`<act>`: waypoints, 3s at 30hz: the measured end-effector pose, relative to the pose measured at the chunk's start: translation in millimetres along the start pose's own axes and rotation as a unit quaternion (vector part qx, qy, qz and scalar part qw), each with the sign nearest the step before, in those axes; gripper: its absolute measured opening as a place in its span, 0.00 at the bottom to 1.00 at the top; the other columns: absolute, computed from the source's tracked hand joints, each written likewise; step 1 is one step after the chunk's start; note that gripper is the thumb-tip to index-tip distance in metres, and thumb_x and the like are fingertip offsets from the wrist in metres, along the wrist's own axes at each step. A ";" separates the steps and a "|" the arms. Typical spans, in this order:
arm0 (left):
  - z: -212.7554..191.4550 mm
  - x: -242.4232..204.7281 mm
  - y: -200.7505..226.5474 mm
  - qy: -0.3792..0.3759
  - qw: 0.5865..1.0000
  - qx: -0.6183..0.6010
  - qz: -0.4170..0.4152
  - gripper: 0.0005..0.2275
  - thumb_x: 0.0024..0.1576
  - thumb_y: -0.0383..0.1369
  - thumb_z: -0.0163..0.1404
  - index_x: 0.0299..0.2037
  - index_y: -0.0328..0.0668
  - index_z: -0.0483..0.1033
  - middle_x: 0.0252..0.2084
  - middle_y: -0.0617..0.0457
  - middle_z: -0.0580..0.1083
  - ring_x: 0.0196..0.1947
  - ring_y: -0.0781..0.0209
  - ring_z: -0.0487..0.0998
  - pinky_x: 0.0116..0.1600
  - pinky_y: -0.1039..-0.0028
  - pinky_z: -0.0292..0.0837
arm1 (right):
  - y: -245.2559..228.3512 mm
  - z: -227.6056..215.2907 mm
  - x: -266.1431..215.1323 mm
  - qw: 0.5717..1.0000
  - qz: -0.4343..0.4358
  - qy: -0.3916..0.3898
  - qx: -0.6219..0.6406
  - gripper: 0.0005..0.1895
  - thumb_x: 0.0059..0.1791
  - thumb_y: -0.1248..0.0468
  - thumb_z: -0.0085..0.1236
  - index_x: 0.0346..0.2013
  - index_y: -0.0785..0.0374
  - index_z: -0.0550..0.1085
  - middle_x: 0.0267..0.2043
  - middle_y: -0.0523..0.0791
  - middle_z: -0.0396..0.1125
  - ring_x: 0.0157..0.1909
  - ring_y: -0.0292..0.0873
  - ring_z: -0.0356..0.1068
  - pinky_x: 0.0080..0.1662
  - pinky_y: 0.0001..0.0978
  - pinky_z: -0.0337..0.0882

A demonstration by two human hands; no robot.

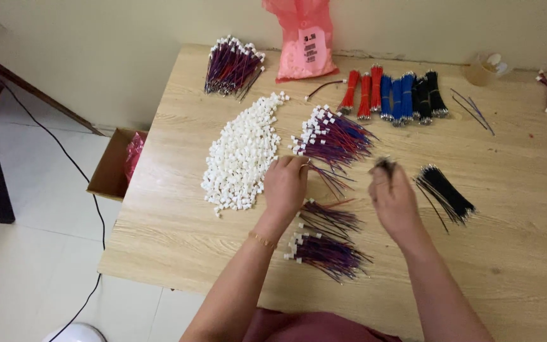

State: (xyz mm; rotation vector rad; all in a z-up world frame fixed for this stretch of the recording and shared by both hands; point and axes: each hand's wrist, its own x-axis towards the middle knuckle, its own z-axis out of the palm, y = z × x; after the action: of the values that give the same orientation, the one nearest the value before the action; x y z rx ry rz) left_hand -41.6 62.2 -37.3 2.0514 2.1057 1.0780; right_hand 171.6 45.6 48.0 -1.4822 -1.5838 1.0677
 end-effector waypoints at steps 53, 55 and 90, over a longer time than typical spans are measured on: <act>-77.7 -45.5 67.7 0.002 0.856 -0.505 -0.110 0.05 0.55 0.26 0.56 0.39 0.40 0.82 0.36 0.48 0.73 0.37 0.65 0.75 0.41 0.78 0.73 | -39.6 30.5 -42.2 0.969 -0.002 -0.035 0.244 0.04 0.48 0.68 0.59 0.32 0.63 0.71 0.22 0.40 0.63 0.21 0.31 0.58 0.26 0.20 0.60; -73.9 -47.7 64.5 0.006 0.855 -0.507 -0.115 0.05 0.55 0.27 0.56 0.39 0.40 0.82 0.36 0.48 0.73 0.37 0.65 0.75 0.41 0.78 0.73 | -45.6 30.1 -44.7 0.960 0.003 -0.026 0.278 0.05 0.50 0.68 0.57 0.31 0.62 0.69 0.19 0.41 0.60 0.16 0.30 0.54 0.20 0.19 0.56; -45.0 -57.9 36.3 -0.085 0.660 -0.693 -0.277 0.10 0.54 0.19 0.53 0.46 0.29 0.75 0.39 0.40 0.76 0.39 0.52 0.80 0.47 0.63 0.81 | -43.6 33.0 -45.0 0.992 -0.087 -0.008 -0.095 0.10 0.47 0.60 0.59 0.28 0.65 0.76 0.22 0.54 0.67 0.27 0.49 0.69 0.32 0.38 0.67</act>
State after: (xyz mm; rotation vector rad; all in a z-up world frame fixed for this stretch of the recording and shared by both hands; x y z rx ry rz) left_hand -22.2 -13.1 -11.7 0.6269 0.8925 1.4695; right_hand 127.9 -2.6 76.1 -1.4283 -1.8326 0.8519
